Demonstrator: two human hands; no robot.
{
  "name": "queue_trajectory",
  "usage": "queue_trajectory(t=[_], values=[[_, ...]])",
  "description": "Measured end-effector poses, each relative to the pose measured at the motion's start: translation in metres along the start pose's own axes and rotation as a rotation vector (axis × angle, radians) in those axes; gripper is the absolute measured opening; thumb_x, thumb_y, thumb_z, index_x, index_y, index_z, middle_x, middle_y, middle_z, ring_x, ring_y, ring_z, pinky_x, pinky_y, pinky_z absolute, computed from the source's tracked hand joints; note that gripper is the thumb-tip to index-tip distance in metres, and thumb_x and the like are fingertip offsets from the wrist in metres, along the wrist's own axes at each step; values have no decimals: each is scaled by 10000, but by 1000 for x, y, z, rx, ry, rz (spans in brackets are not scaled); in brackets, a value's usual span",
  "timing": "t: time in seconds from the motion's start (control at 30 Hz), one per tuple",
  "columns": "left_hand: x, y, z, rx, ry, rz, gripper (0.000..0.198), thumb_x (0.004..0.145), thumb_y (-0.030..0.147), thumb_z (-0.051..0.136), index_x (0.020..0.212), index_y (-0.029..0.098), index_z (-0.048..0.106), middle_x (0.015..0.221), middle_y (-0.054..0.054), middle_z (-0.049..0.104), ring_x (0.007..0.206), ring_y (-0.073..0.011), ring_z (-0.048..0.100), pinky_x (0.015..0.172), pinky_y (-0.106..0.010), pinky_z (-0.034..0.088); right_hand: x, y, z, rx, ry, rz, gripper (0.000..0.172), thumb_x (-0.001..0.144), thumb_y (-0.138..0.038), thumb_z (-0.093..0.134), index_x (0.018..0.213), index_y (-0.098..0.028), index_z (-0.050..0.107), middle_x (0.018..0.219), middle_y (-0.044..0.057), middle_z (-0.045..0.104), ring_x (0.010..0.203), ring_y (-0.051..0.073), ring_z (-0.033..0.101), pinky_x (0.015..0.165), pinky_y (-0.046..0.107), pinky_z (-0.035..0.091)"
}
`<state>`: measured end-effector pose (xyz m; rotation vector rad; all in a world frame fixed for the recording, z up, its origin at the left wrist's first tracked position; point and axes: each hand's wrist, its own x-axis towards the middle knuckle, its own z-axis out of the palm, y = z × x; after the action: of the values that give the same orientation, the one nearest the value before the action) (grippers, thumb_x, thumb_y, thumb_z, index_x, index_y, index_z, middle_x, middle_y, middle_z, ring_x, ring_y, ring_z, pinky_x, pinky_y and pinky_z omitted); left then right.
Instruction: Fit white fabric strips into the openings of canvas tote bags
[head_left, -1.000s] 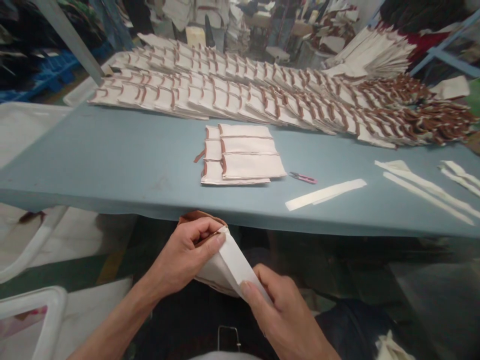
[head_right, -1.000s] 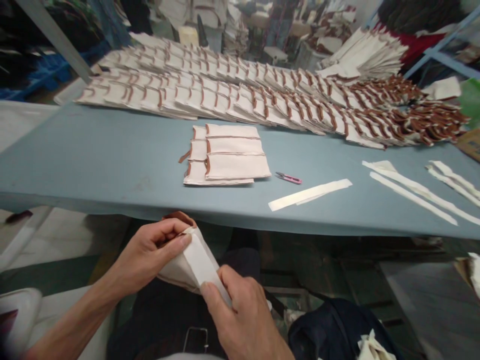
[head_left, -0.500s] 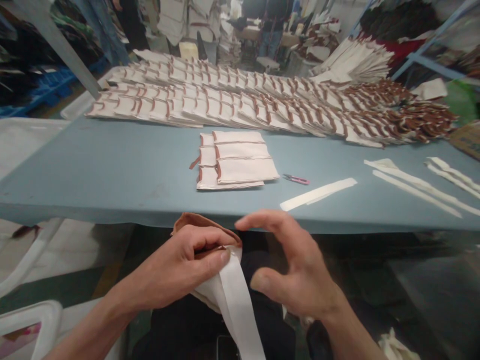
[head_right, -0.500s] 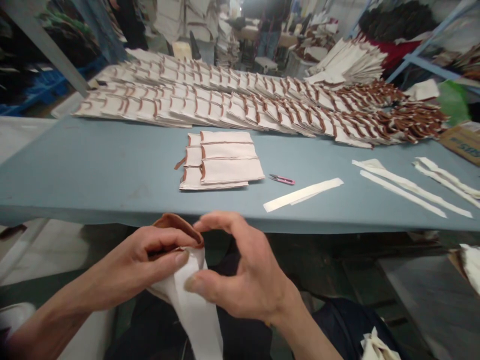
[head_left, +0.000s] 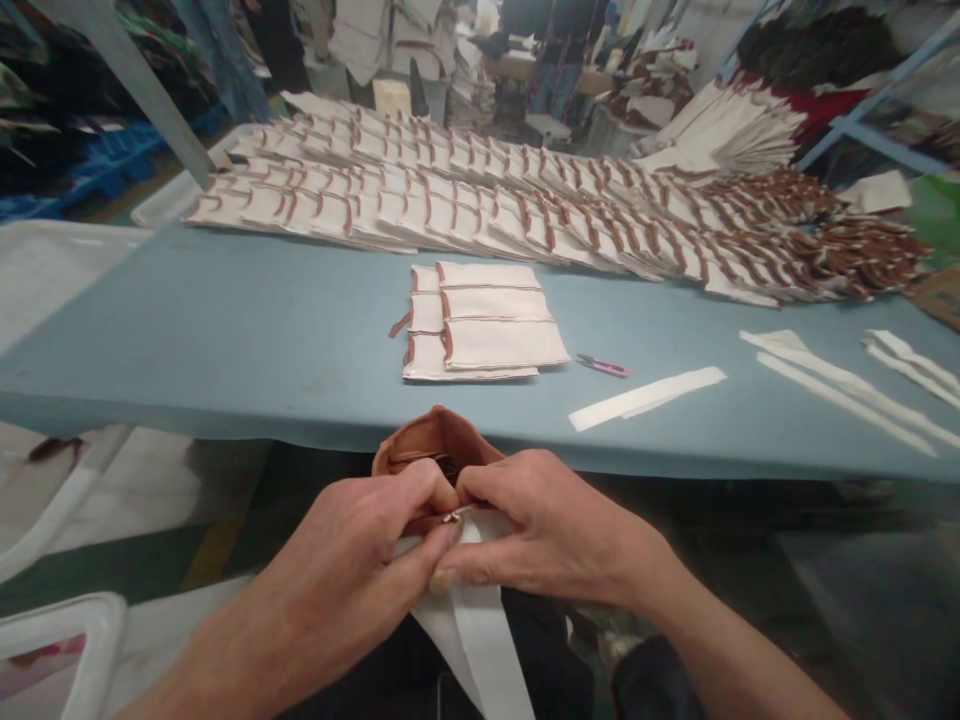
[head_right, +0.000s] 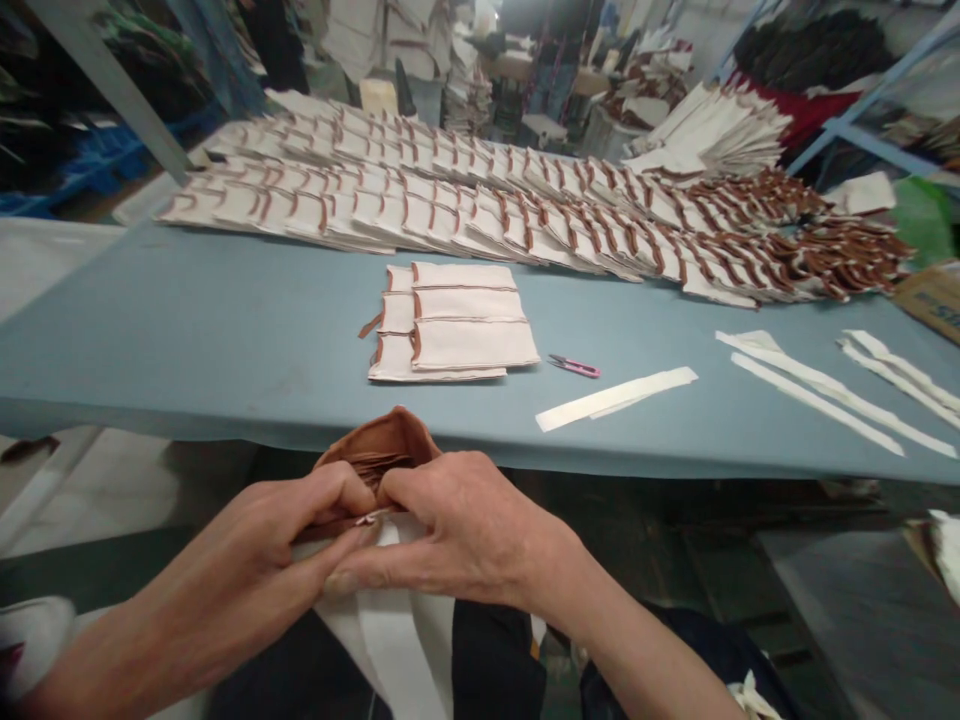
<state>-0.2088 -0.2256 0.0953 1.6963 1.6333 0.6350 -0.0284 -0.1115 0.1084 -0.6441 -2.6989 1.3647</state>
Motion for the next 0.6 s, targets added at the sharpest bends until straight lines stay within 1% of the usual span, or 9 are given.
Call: queue_trajectory(t=[0.07,0.17,0.33,0.47,0.53,0.6], values=[[0,-2,0,-35,-12,21,173,992,247,547,822,235,578,742,60,667,651,-107,613,611,-202,404,-1,4,-1,85,-20,-5,382,897,-350,769,677,-183,504,624,-91,409,560,75,341,544,242,208],[0,-4,-1,-66,-15,62,177,1009,259,561,837,240,598,745,74,655,643,-92,592,610,-189,401,-4,11,-1,260,-71,-22,349,952,-346,676,699,-190,492,621,-93,380,557,76,329,527,222,232],[-1,-7,-4,-65,-38,113,168,1033,259,547,881,244,615,747,76,651,638,-90,585,626,-191,411,-5,14,3,393,-96,-9,231,935,-268,627,739,-192,532,626,-86,403,565,82,348,510,209,264],[-2,-7,-4,-35,-44,147,159,1052,252,522,921,244,612,776,72,660,656,-91,609,642,-194,426,-4,12,9,434,-64,49,191,867,-152,565,689,-192,510,599,-86,391,542,77,336,500,208,264],[-4,-8,-2,13,-28,179,151,1059,237,509,943,238,605,798,66,672,683,-94,639,654,-201,439,-5,13,14,435,-8,67,170,819,-125,547,667,-188,506,582,-86,383,528,72,337,496,208,254],[-6,-9,1,106,11,251,154,1069,220,470,984,229,598,801,55,677,683,-108,655,640,-218,449,-6,14,20,455,53,73,144,793,-128,547,661,-181,522,583,-82,406,527,69,356,493,205,255]])
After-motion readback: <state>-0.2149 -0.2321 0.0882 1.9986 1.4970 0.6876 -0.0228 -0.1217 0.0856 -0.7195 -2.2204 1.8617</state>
